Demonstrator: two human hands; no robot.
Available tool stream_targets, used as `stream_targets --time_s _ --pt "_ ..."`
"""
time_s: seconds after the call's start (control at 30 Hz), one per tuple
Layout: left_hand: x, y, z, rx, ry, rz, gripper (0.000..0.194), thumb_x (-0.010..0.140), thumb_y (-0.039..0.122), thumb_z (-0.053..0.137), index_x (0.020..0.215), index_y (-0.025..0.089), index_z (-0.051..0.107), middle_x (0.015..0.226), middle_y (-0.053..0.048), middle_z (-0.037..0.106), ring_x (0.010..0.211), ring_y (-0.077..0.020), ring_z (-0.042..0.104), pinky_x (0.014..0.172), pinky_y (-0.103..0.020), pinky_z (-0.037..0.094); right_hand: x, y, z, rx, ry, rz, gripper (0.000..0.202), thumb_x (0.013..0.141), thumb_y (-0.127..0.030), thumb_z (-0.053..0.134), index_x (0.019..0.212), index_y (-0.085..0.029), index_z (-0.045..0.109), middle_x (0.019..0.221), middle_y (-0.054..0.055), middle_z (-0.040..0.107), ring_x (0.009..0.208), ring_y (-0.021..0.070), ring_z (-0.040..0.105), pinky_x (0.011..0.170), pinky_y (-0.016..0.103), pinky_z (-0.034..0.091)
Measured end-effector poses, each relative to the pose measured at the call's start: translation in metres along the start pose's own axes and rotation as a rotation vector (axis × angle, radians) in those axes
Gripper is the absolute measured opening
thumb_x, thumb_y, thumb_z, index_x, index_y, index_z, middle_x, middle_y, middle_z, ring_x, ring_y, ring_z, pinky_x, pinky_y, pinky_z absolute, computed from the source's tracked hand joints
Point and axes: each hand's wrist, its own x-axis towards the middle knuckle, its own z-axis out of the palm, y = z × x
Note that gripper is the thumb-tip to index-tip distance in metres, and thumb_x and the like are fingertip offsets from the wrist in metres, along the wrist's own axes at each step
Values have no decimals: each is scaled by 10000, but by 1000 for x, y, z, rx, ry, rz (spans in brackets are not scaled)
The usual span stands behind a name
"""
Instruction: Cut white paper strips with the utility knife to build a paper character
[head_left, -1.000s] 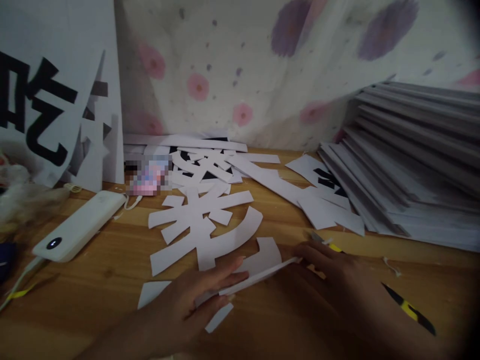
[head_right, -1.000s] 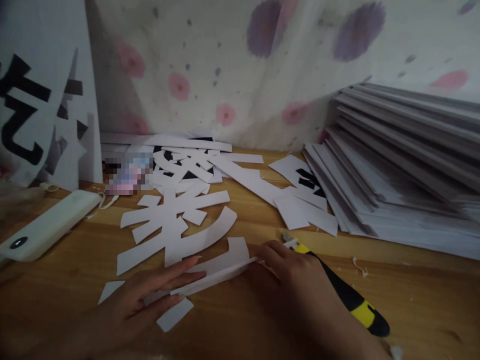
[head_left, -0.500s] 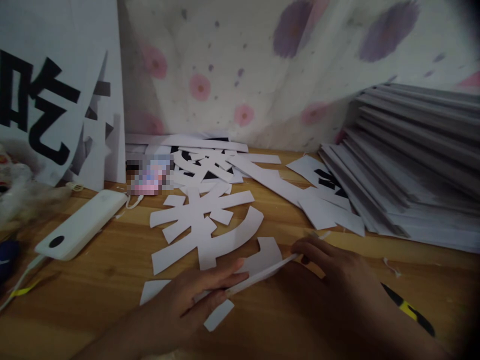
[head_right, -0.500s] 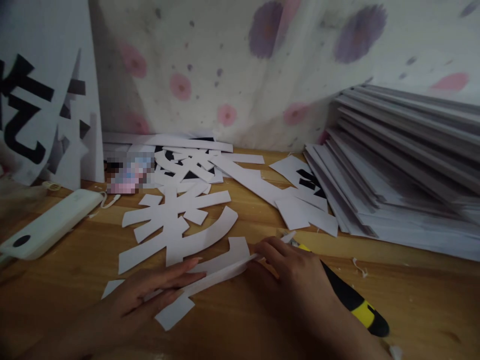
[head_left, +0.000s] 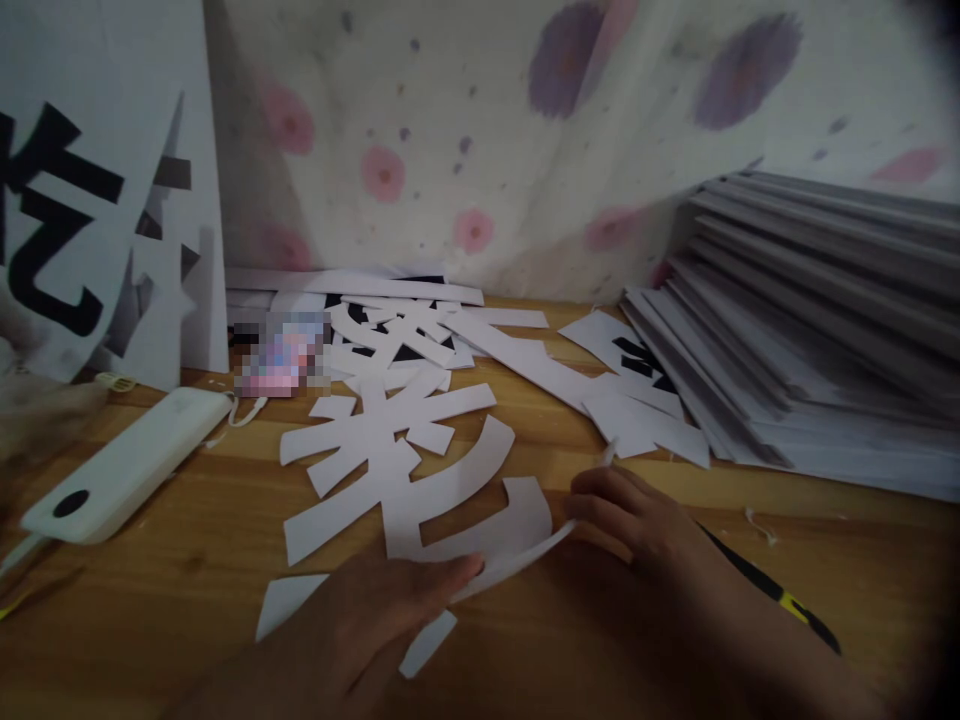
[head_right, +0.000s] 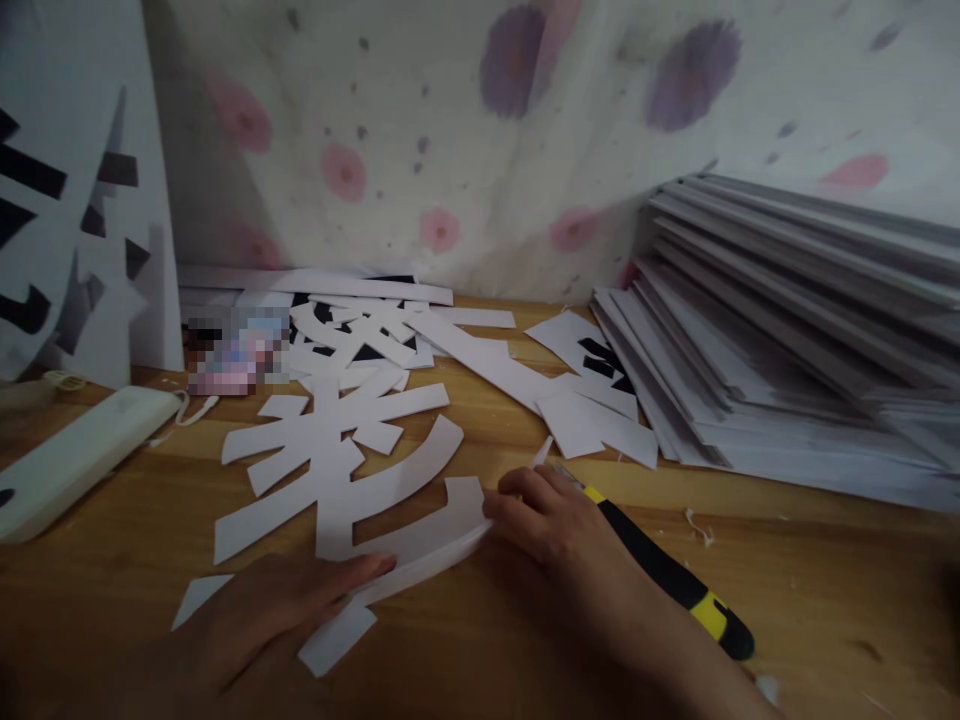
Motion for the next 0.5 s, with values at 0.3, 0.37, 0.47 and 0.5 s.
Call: stream_targets --time_s 0.3,0.37,0.47,0.5 --pt "3 -2 7 -68 16 39 629 904 131 335 1444 396 148 1353 32 518 1151 -151 562 950 -267 455 6 4 20 74 20 26 164 862 -354 588 846 -206 519 885 56 575 802 210 529 691 362 460" --pt "1 -4 8 -75 28 11 627 900 133 332 1436 412 162 1352 43 518 1149 -164 564 950 -291 461 6 5 21 71 29 4 179 863 -353 585 827 -203 495 858 52 569 791 211 519 682 360 451" --pt "-2 -5 9 -78 59 -16 643 891 114 318 1417 456 176 1345 73 521 1150 -170 563 950 -312 465 6 6 19 74 24 -27 197 865 -342 582 803 -200 461 847 51 558 784 208 507 679 357 444" --pt "-2 -4 10 -77 77 -24 654 887 102 309 1407 477 179 1339 88 524 1150 -169 563 950 -317 465 6 7 18 75 17 -38 200 866 -333 582 797 -199 450 850 52 555 785 206 505 682 356 444"
